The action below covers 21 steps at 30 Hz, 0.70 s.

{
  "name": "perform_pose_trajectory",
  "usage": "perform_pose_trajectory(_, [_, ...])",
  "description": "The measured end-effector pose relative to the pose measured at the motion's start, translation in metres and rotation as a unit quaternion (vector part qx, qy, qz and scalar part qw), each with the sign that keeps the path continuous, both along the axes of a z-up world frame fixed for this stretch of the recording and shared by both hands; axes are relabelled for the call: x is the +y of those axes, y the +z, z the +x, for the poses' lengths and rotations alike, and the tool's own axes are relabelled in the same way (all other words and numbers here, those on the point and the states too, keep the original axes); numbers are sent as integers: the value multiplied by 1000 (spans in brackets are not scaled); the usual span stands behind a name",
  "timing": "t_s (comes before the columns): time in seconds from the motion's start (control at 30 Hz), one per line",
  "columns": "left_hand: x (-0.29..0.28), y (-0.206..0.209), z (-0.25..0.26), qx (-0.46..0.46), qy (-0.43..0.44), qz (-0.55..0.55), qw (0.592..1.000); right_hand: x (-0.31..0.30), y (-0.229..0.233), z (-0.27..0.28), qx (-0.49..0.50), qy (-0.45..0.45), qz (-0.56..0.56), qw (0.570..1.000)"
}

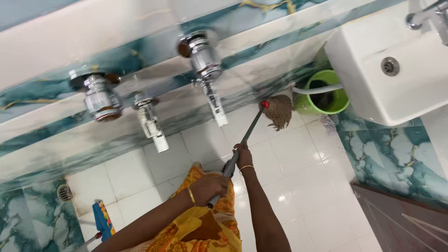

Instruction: The person pushes a floor squeegee to move water across the tiled floor of a bathroom and then mops the floor with a string mop.

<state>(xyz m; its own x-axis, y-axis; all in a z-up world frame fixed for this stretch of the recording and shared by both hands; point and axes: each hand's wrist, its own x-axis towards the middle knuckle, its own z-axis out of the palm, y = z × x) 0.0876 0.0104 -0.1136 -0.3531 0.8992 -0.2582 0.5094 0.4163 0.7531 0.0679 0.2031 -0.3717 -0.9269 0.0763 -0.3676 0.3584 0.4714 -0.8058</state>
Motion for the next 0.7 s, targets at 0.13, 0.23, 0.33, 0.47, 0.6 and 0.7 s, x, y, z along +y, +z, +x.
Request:
perform_pose_trajectory(0.13, [-70,33,39,-39,79,6,996,-63,38,38,4,80,50,996])
perform_pose_trajectory(0.23, [-122,64,71,-51,122,33,991,-121,59,65,62,132,119,982])
perform_pose_trajectory(0.33, [-181,106,105,-46,161,37,985,-191,61,93,91,183,63,977])
perform_pose_trajectory(0.47, [-254,175,153,-82,202,-24,976,-294,62,142,112,257,5,960])
perform_pose_trajectory(0.6, [-309,227,192,-69,293,-75,951,-397,85,171,36,299,-259,918])
perform_pose_trajectory(0.7, [-329,237,221,-37,384,-63,920,-443,104,180,155,472,-20,867])
